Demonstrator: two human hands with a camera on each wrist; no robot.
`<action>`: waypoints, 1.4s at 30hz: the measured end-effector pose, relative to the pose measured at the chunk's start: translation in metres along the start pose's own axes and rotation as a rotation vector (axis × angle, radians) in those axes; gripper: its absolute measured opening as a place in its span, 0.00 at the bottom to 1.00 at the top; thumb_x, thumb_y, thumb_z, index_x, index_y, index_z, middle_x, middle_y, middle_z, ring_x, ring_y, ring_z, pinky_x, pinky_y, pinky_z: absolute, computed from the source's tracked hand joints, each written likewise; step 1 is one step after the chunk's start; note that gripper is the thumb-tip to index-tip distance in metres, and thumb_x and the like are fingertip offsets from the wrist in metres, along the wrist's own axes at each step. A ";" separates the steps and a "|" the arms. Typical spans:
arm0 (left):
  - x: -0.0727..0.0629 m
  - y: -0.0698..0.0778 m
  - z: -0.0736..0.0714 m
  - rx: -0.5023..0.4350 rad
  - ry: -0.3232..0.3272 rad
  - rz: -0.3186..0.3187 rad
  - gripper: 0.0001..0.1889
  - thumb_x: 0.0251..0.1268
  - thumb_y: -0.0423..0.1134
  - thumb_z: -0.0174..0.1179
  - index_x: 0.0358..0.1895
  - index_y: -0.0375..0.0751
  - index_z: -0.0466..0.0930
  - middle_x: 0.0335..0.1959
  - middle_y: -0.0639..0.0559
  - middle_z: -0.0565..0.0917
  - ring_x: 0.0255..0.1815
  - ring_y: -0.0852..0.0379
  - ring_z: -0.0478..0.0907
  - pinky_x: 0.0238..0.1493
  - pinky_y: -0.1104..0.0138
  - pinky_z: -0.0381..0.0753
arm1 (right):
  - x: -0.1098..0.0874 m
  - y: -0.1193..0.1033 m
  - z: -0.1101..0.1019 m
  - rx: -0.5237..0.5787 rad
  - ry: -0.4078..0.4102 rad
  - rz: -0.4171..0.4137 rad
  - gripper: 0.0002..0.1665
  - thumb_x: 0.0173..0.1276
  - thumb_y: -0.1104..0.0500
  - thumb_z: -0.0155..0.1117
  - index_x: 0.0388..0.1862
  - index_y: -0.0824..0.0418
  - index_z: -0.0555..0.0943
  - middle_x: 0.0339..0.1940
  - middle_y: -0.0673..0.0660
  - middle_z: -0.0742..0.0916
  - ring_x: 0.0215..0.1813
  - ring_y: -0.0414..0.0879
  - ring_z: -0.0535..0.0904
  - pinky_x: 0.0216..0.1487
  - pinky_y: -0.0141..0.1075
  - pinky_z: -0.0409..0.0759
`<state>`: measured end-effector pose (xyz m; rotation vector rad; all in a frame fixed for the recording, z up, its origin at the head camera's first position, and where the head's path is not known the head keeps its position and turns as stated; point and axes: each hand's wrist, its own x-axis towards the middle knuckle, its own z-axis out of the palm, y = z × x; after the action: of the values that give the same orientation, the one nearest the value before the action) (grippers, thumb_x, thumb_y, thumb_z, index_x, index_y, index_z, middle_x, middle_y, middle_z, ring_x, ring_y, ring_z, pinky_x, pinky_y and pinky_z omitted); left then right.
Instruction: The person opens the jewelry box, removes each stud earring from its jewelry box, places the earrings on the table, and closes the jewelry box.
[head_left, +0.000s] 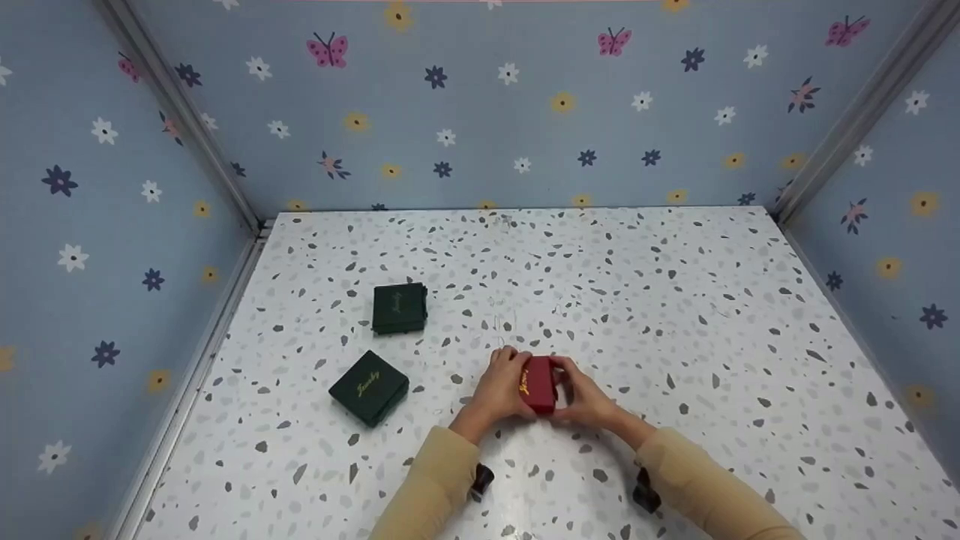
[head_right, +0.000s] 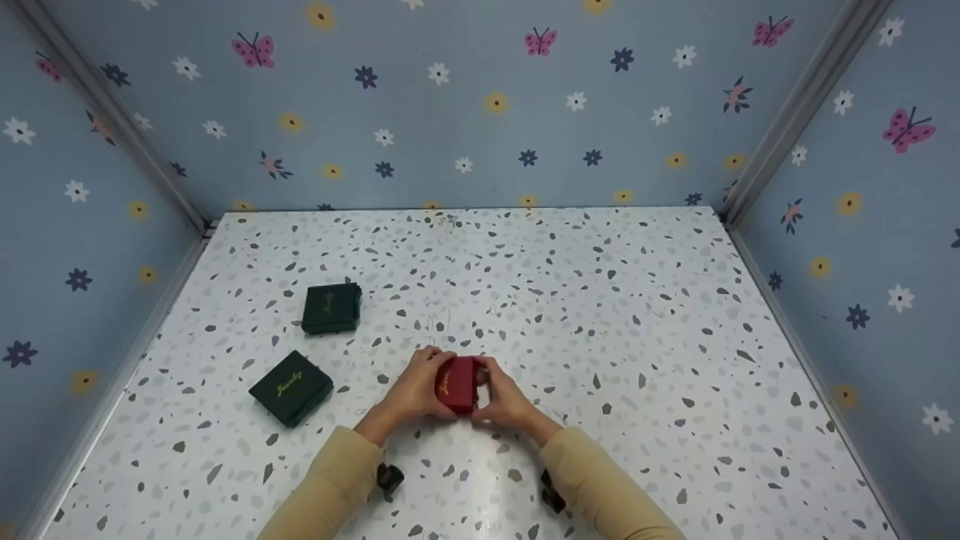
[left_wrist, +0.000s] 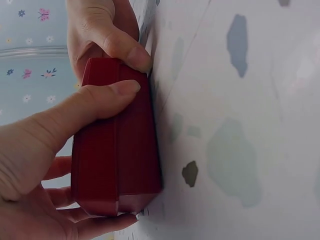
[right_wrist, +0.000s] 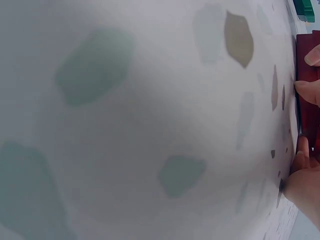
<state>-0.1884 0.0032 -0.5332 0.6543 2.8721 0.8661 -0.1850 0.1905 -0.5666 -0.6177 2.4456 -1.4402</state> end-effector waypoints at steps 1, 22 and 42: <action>0.000 0.000 0.000 -0.012 0.000 -0.002 0.48 0.18 0.44 0.77 0.56 0.36 0.67 0.47 0.45 0.67 0.48 0.52 0.62 0.49 0.64 0.69 | 0.000 0.000 0.000 -0.004 0.000 0.000 0.55 0.35 0.68 0.74 0.63 0.64 0.56 0.56 0.64 0.71 0.55 0.54 0.68 0.61 0.48 0.56; 0.001 0.001 -0.002 -0.057 0.005 -0.005 0.49 0.15 0.42 0.78 0.55 0.35 0.67 0.45 0.44 0.67 0.47 0.51 0.63 0.49 0.64 0.69 | 0.002 0.002 0.001 -0.001 0.004 -0.064 0.52 0.36 0.71 0.73 0.62 0.68 0.57 0.51 0.65 0.73 0.48 0.55 0.70 0.52 0.51 0.63; -0.002 0.003 0.002 -0.047 0.006 -0.034 0.49 0.15 0.41 0.78 0.55 0.35 0.67 0.48 0.44 0.65 0.50 0.51 0.62 0.52 0.63 0.67 | -0.002 0.001 0.000 -0.020 0.005 -0.012 0.55 0.33 0.67 0.75 0.63 0.60 0.58 0.53 0.58 0.74 0.49 0.49 0.71 0.55 0.46 0.63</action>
<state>-0.1856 0.0057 -0.5339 0.5967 2.8498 0.9301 -0.1836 0.1922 -0.5677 -0.6343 2.4672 -1.4250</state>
